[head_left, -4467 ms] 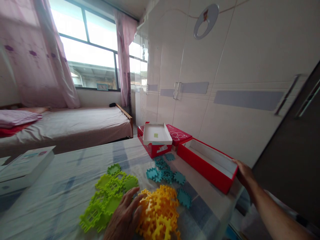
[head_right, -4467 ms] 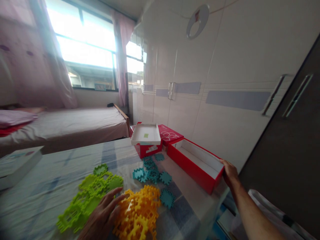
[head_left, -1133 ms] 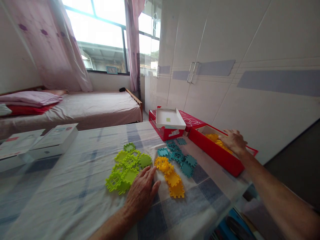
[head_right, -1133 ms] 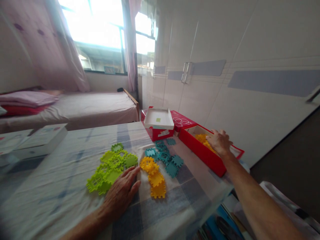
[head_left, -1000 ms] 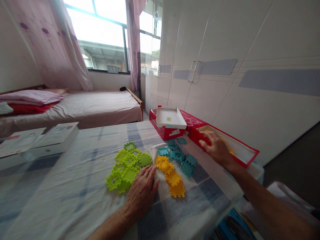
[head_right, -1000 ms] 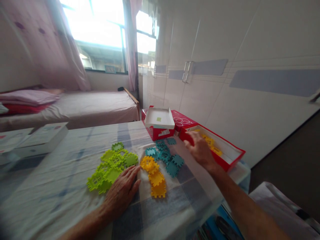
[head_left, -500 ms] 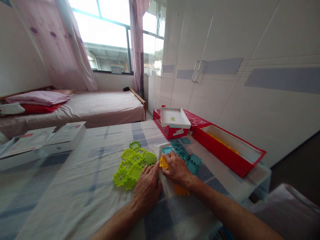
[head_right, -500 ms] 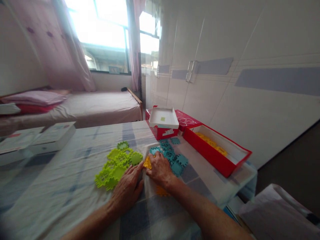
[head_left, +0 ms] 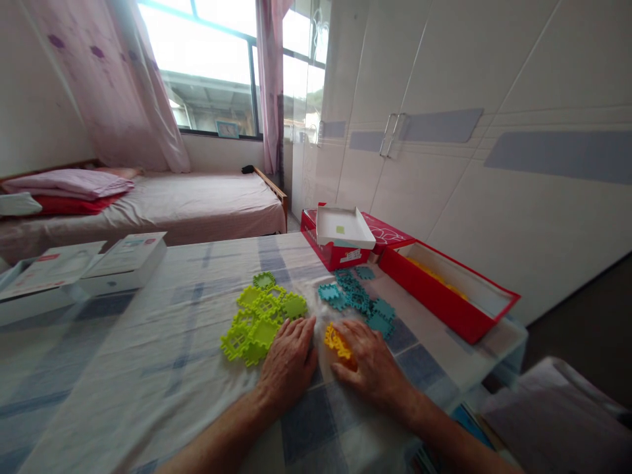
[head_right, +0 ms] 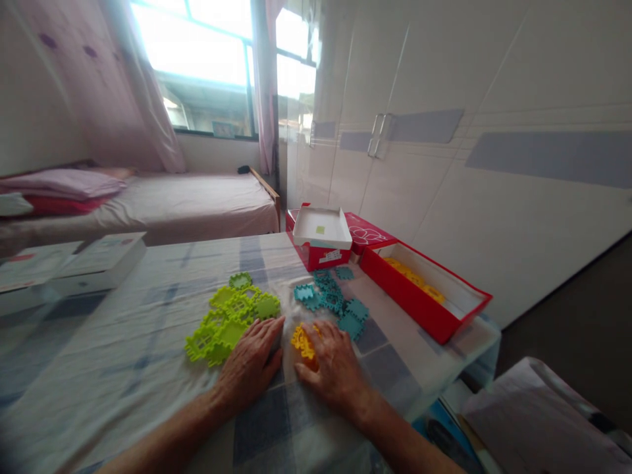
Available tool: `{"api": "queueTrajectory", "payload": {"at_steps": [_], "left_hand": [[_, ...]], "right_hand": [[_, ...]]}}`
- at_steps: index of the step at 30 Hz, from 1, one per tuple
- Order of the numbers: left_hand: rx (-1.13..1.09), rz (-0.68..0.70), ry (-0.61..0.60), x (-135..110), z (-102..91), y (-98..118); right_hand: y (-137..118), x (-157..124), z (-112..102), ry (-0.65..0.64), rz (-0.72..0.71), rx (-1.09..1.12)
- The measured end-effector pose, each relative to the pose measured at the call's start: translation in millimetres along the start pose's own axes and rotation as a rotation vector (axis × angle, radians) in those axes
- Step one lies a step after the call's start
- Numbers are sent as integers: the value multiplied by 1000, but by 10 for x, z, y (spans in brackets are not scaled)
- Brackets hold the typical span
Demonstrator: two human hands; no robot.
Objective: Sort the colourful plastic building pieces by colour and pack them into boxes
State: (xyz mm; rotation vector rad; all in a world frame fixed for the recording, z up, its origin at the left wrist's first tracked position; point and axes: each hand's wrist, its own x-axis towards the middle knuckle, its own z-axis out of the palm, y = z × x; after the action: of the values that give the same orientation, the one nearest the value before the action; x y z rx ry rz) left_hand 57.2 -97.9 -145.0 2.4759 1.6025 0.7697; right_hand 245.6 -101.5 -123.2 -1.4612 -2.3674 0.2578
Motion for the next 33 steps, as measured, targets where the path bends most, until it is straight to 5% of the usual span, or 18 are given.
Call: {"api": "queueTrajectory", "payload": {"at_steps": [13, 17, 21, 27, 30, 33], "left_hand": [[34, 65, 53, -33, 93, -96], [29, 53, 24, -25, 71, -77], [19, 44, 16, -18, 56, -66], [20, 34, 1, -11, 48, -56], [20, 39, 3, -10, 50, -58], [23, 52, 24, -17, 62, -66]], "right_hand": [[-44, -83, 95, 106, -69, 30], [-22, -90, 141, 160, -61, 195], [82, 1, -142, 331, -6, 376], [955, 421, -1187, 782, 236, -22], [1604, 573, -1508, 755, 496, -168], [2071, 603, -1553, 647, 586, -179]]}}
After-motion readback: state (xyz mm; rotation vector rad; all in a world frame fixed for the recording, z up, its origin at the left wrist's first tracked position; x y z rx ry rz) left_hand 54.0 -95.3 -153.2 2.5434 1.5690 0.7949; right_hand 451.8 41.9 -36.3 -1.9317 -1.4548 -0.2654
